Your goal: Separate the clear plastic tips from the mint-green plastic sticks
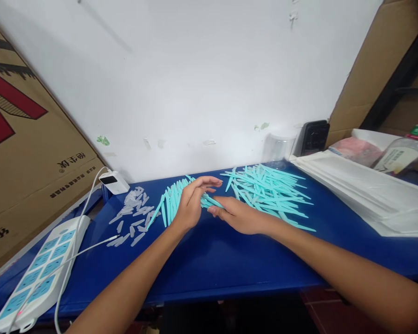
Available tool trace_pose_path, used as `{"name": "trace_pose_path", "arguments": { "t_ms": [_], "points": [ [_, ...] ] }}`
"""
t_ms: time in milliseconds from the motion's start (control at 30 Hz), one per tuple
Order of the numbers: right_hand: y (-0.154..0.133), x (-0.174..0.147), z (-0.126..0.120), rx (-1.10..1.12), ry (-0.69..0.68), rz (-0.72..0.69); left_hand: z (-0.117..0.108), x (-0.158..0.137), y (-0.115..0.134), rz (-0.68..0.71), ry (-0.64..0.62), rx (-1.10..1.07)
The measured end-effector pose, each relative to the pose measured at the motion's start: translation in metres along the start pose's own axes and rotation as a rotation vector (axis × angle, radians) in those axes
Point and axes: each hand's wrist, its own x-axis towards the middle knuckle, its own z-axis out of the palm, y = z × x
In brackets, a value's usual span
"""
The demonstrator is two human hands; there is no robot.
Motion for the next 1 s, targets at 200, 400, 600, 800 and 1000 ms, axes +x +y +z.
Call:
{"name": "trace_pose_path", "arguments": {
  "t_ms": [200,400,600,800,1000],
  "points": [
    [0.001,0.002,0.0,-0.042,-0.008,-0.005,0.0,-0.002,-0.002,0.0,-0.037,0.043],
    [0.01,0.005,-0.003,-0.152,0.038,-0.059,0.011,-0.007,-0.01,0.043,-0.014,0.143],
    [0.018,0.002,-0.05,-0.497,0.275,0.174,0.01,-0.003,-0.014,0.102,0.187,0.32],
    [0.053,-0.013,-0.116,-0.858,0.31,0.746,0.005,-0.001,-0.023,0.056,0.177,0.391],
    [0.076,-0.023,-0.136,-0.89,0.269,0.915,0.005,-0.001,-0.027,0.036,0.162,0.426]
  ]
}}
